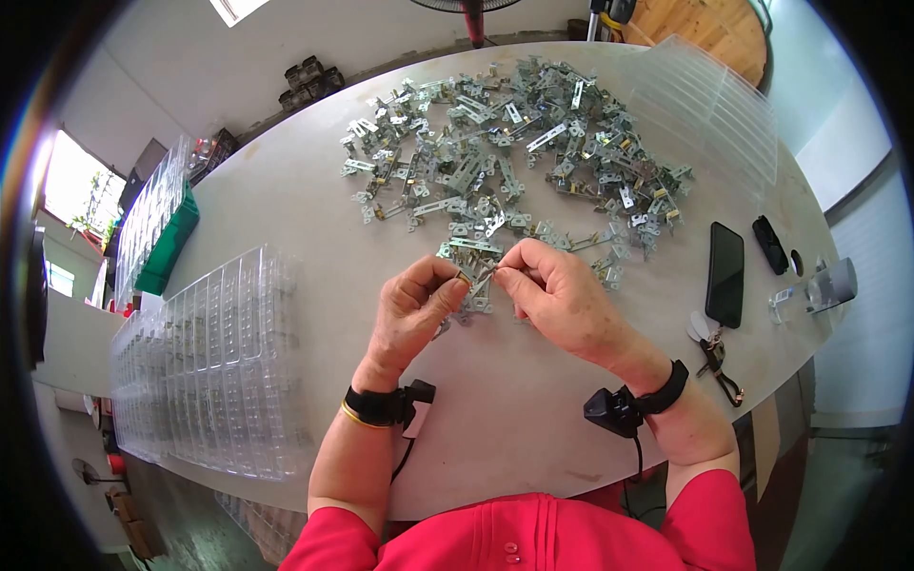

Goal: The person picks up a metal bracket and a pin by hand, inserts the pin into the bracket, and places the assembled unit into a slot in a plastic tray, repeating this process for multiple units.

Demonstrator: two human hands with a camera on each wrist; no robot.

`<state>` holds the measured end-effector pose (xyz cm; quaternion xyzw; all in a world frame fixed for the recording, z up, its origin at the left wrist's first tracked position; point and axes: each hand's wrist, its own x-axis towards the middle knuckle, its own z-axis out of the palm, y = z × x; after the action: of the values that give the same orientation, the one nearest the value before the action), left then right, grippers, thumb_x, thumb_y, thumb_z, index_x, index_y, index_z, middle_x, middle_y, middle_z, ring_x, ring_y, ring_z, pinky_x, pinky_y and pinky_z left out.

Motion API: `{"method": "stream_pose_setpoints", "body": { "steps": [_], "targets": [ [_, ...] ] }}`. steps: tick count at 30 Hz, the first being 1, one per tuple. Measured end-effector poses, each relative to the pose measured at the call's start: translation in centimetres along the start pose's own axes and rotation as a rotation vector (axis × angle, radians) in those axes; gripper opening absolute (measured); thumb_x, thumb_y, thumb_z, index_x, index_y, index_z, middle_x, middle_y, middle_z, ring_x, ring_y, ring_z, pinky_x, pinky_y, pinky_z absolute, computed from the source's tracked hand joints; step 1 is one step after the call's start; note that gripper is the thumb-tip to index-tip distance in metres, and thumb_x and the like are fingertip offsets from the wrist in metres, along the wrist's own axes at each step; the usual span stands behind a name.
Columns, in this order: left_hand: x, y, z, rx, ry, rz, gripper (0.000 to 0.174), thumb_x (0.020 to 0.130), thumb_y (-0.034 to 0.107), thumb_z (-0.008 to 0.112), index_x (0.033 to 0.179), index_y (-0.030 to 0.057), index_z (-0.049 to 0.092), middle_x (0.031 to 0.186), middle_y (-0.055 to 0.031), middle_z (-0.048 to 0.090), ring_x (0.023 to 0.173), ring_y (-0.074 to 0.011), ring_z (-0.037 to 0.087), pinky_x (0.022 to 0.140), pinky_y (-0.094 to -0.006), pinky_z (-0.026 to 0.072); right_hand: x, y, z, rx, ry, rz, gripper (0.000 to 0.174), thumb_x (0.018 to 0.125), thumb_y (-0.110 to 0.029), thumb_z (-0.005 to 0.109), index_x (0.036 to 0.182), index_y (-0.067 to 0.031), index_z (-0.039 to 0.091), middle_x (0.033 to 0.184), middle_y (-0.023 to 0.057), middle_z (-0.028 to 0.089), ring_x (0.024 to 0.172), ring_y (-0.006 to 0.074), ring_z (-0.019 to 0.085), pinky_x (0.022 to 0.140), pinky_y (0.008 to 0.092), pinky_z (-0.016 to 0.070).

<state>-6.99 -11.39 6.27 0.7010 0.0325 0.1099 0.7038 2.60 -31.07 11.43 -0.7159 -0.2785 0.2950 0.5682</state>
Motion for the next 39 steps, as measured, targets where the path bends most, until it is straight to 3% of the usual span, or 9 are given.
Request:
{"method": "stream_pose_setpoints", "body": {
  "steps": [11,15,17,20,24,27,29,35,39],
  "targets": [
    [-0.1,0.8,1.0,0.255,-0.030,0.120,0.009,0.090,0.005,0.074,0.096,0.0009,0.068,0.078,0.0023,0.063,0.072,-0.0067,0.054,0.067,-0.0250,0.0466,0.0,0.2,-1.1,0.295,-0.153,0.173,0.023,0.104,-0.011,0.046,0.123,-0.0050,0.059,0.094,0.0036,0.065,0.082,0.0091,0.062,0.075,0.0260,0.0523],
    [0.0,0.7,1.2,0.254,-0.035,0.131,0.010,0.089,0.005,0.075,0.095,0.0008,0.068,0.079,0.0017,0.065,0.072,-0.0071,0.056,0.068,-0.0255,0.0481,0.2,0.3,-1.2,0.418,-0.158,0.180,0.022,0.104,-0.015,0.051,0.122,-0.0053,0.060,0.093,0.0025,0.066,0.081,0.0088,0.063,0.074,0.0256,0.0531],
    [0.0,0.8,1.4,0.310,-0.018,0.226,0.016,0.086,0.008,0.078,0.094,0.0000,0.067,0.079,-0.0054,0.064,0.069,-0.0117,0.058,0.064,-0.0284,0.0487,0.2,0.5,-1.1,0.310,-0.132,0.132,0.021,0.104,-0.022,0.059,0.118,-0.0070,0.063,0.094,-0.0006,0.067,0.081,0.0069,0.062,0.072,0.0244,0.0526],
    [0.0,0.7,1.7,0.341,-0.005,0.237,0.017,0.083,0.007,0.080,0.094,0.0011,0.067,0.078,-0.0065,0.063,0.068,-0.0151,0.059,0.063,-0.0299,0.0490,0.2,0.8,-0.9,0.184,-0.029,0.069,0.021,0.103,-0.027,0.064,0.113,-0.0091,0.066,0.095,-0.0041,0.067,0.081,0.0040,0.061,0.070,0.0233,0.0521],
    [-0.1,1.2,2.2,0.397,0.006,0.250,0.018,0.084,0.005,0.080,0.096,0.0004,0.068,0.078,-0.0024,0.063,0.071,-0.0097,0.058,0.067,-0.0266,0.0488,0.4,1.2,-0.5,0.108,0.029,-0.028,0.019,0.103,-0.027,0.063,0.111,-0.0099,0.067,0.097,-0.0058,0.067,0.082,0.0021,0.059,0.070,0.0224,0.0508],
    [0.0,1.2,2.3,0.480,0.012,0.368,0.019,0.081,0.004,0.080,0.095,0.0012,0.068,0.078,-0.0051,0.064,0.069,-0.0155,0.060,0.064,-0.0299,0.0490,0.4,1.0,0.1,0.123,0.057,-0.042,0.019,0.104,-0.025,0.062,0.111,-0.0084,0.067,0.097,-0.0065,0.066,0.082,0.0009,0.056,0.070,0.0218,0.0494],
    [0.1,1.2,2.6,0.620,0.004,0.500,0.020,0.078,0.003,0.080,0.094,0.0024,0.068,0.078,-0.0074,0.064,0.068,-0.0225,0.060,0.064,-0.0344,0.0490,0.7,1.4,0.4,0.081,0.029,-0.217,0.016,0.104,-0.023,0.062,0.110,-0.0087,0.067,0.096,-0.0068,0.065,0.084,0.0010,0.056,0.070,0.0218,0.0493],
    [0.1,1.3,2.5,0.651,0.178,0.484,0.017,0.081,0.011,0.078,0.094,0.0065,0.068,0.083,-0.0079,0.067,0.078,-0.0299,0.064,0.072,-0.0404,0.0492,0.4,0.7,1.4,0.033,0.200,-0.116,0.014,0.104,-0.019,0.060,0.110,-0.0077,0.066,0.087,-0.0047,0.064,0.078,0.0030,0.059,0.066,0.0219,0.0512],
    [0.1,1.4,2.7,0.678,0.206,0.483,0.016,0.082,0.012,0.077,0.093,0.0067,0.067,0.083,-0.0079,0.067,0.079,-0.0300,0.064,0.072,-0.0404,0.0491,0.4,0.5,1.6,0.037,0.158,-0.118,0.014,0.104,-0.018,0.060,0.110,-0.0060,0.065,0.085,-0.0030,0.064,0.072,0.0041,0.059,0.063,0.0219,0.0518]
  ]
}}
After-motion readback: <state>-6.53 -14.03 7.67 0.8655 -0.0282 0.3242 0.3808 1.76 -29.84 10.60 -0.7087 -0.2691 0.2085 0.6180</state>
